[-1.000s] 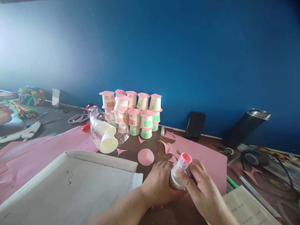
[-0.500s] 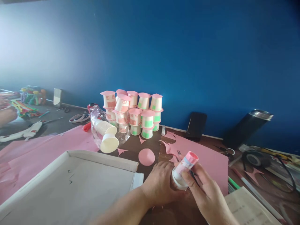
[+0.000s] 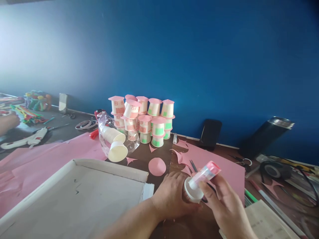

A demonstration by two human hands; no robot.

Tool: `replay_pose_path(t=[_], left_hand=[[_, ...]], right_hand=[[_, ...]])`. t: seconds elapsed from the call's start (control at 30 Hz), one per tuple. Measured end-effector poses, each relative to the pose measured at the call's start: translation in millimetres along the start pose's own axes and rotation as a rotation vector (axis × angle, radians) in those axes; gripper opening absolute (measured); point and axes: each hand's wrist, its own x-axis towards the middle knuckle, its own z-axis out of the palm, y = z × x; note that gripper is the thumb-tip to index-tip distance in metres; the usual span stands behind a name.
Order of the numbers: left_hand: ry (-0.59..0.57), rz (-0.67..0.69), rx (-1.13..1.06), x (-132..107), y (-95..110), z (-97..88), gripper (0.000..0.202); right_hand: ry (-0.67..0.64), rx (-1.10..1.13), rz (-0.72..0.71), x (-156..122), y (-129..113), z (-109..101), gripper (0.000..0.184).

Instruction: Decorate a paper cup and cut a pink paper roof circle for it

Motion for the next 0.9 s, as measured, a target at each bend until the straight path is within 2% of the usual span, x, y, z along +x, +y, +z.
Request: replay_pose_path(t=[0.1, 0.2, 0.3, 0.4, 0.6, 0.73, 0.9], left_hand=[[-0.020, -0.021, 0.001, -0.1, 0.1, -0.6, 0.055], [-0.024, 0.011, -0.002, 0.5, -0.4, 0.4, 0.051], [-0.018, 0.028, -0.002, 1.1, -1.5, 1.9, 0.054], [-0.019, 0.020, 0.003, 0.8, -2.2, 2.3, 0.056], [-0.023, -0.023, -0.005, -0.6, 0.1, -2.5, 0.054], [-0.029, -0.007, -0.009, -0.2, -0.3, -2.5, 0.053], [-0.029, 0.011, 0.001, -0.4, -3.2, 0.9, 0.057]], right_hand=[[-0.033, 0.077, 0.037, -2.8, -2.1, -2.1, 0.034], [-0.094, 0.017, -0.012, -3.1, -5.7, 1.6, 0.030], [-0.060, -0.094, -0.094, -1.4, -7.1, 6.9, 0.021], [-0.029, -0.153, -0.125, -0.3, -5.1, 7.9, 0.020], [-0.008, 0.133, 0.101, -1.7, -4.9, -2.5, 0.035], [-0.072, 0.160, 0.098, -4.4, -15.1, -1.6, 0.037], [-0.066, 0.068, 0.048, -6.1, -20.0, 4.8, 0.032]])
